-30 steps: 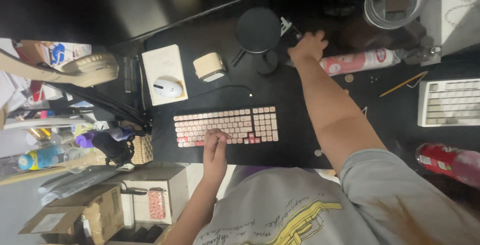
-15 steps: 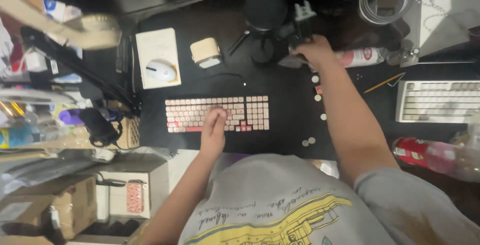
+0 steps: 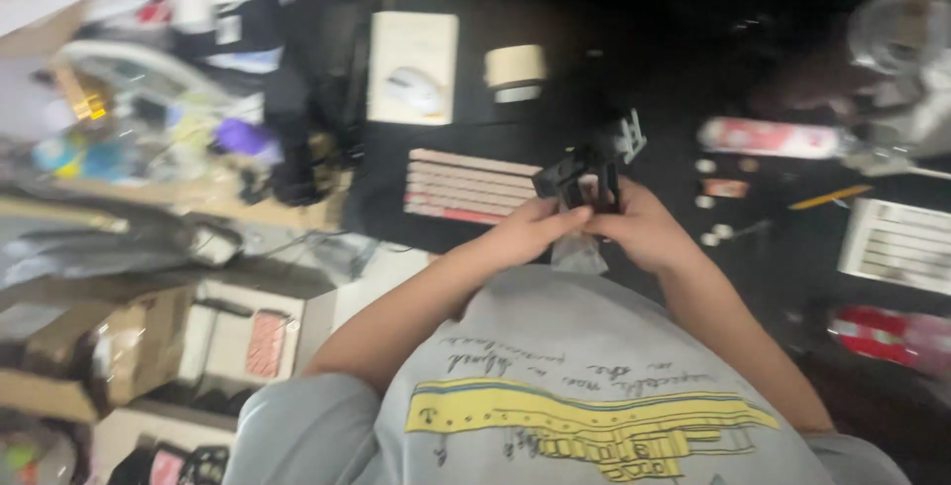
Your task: Organizing various objects and electronics on a cluttered desk.
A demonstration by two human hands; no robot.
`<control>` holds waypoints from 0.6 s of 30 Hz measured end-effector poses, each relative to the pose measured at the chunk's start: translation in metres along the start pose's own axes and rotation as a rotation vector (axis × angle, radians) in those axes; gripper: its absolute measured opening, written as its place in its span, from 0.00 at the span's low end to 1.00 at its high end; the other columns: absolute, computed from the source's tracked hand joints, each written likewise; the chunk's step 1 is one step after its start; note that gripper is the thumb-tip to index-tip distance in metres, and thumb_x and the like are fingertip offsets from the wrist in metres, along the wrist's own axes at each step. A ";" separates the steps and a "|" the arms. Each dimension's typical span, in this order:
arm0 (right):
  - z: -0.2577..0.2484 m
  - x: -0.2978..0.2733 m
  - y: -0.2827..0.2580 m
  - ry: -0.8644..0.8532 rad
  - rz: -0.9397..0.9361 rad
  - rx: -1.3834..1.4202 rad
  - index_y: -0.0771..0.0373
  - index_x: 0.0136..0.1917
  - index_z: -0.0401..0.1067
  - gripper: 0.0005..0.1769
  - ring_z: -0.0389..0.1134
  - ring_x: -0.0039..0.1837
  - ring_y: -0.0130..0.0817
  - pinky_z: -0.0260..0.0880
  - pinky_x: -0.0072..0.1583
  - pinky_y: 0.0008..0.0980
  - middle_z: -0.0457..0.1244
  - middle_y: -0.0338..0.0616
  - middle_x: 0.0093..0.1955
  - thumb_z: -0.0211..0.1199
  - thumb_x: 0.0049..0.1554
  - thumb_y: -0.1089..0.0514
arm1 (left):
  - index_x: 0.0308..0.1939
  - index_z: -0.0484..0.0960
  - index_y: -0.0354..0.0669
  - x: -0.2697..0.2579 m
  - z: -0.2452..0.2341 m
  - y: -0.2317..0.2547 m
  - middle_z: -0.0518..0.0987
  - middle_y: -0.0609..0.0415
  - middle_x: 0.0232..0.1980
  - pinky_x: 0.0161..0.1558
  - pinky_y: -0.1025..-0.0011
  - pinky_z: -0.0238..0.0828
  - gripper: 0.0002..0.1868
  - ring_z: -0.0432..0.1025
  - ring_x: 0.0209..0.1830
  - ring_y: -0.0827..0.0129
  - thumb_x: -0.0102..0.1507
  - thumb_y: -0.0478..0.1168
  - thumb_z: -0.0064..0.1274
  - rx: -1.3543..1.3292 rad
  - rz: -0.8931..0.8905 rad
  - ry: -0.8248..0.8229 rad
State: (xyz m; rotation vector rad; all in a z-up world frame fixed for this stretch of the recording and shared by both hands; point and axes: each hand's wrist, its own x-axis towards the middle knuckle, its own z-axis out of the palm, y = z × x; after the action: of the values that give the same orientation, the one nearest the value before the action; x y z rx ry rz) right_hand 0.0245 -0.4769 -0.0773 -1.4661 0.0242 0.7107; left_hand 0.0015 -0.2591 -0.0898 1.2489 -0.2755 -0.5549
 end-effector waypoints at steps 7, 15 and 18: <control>0.187 0.074 -0.066 -0.031 -0.262 -0.435 0.67 0.61 0.65 0.27 0.68 0.52 0.30 0.72 0.52 0.30 0.66 0.42 0.52 0.67 0.48 0.62 | 0.66 0.75 0.37 -0.091 -0.103 0.044 0.78 0.54 0.48 0.47 0.71 0.68 0.26 0.69 0.44 0.73 0.71 0.51 0.50 -0.129 0.059 0.372; 0.340 0.173 -0.091 -0.203 -0.683 -0.705 0.68 0.63 0.62 0.25 0.67 0.58 0.35 0.68 0.59 0.34 0.64 0.50 0.55 0.64 0.55 0.63 | 0.58 0.78 0.30 -0.180 -0.242 0.092 0.80 0.50 0.52 0.58 0.70 0.68 0.22 0.71 0.54 0.70 0.74 0.49 0.46 0.046 0.322 0.710; 0.382 0.213 -0.120 -0.271 -0.293 -0.479 0.65 0.63 0.64 0.24 0.66 0.51 0.32 0.69 0.51 0.33 0.64 0.47 0.51 0.64 0.53 0.62 | 0.65 0.73 0.28 -0.215 -0.276 0.123 0.76 0.44 0.62 0.66 0.69 0.63 0.26 0.68 0.64 0.65 0.75 0.50 0.43 0.071 0.396 0.690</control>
State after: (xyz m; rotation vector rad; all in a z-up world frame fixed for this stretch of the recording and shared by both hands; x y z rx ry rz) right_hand 0.0956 -0.0342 -0.0072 -1.7646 -0.5931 0.6946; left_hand -0.0131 0.1073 -0.0361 1.3353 0.0451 0.2376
